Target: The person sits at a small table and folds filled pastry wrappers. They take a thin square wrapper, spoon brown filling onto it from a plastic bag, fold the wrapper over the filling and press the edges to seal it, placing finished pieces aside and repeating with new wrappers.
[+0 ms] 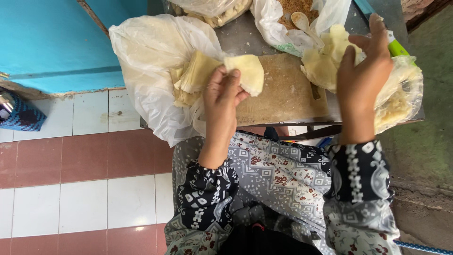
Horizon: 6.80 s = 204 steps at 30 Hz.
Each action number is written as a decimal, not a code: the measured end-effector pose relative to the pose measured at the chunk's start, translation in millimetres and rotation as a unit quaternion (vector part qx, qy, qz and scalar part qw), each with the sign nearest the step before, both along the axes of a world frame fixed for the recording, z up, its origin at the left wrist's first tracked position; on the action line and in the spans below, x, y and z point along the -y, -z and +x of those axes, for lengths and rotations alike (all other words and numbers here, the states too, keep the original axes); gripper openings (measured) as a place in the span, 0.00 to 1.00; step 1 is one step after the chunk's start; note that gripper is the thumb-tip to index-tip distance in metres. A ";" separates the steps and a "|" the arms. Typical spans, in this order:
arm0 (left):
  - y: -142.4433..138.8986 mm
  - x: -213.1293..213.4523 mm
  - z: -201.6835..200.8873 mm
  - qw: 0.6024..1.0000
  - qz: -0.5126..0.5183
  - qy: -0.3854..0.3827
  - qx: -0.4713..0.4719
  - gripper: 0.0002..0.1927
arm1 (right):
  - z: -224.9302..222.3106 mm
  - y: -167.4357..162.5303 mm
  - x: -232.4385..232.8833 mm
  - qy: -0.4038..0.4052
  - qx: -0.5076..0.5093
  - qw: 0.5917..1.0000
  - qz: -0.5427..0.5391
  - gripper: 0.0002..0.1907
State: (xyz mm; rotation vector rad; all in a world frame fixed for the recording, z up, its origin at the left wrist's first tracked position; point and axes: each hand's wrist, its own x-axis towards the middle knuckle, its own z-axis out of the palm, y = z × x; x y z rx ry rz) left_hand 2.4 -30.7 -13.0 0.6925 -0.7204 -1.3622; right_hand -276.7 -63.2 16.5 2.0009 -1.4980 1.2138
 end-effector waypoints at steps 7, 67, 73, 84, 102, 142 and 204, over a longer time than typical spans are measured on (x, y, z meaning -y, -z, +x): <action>17.2 -16.1 -27.3 0.998 0.015 0.057 0.014 0.16 | 100.4 -14.2 -65.9 -0.235 0.112 0.953 0.155 0.40; -9.5 -45.3 -47.4 0.978 -0.133 0.025 0.160 0.09 | 97.1 -16.3 -92.9 -0.216 0.411 0.868 0.178 0.41; -10.8 -42.9 -45.9 0.982 -0.098 0.047 0.155 0.08 | 97.9 -17.5 -93.4 -0.223 0.386 0.879 0.165 0.38; -6.9 -39.3 -43.2 0.983 -0.092 0.066 0.144 0.08 | 95.6 -21.4 -96.5 -0.225 0.424 0.853 0.206 0.34; -6.3 -40.4 -43.4 0.993 -0.028 0.112 0.017 0.13 | 89.0 12.1 -107.2 -0.290 0.536 0.775 0.169 0.35; -15.2 -36.6 -33.2 0.978 -0.033 0.193 0.066 0.14 | 86.4 -33.3 -85.7 -0.280 0.607 0.698 0.259 0.31; -5.2 -25.9 -31.2 0.726 -0.151 -0.151 0.653 0.04 | 77.6 -8.6 -55.6 -0.229 0.519 0.744 0.354 0.28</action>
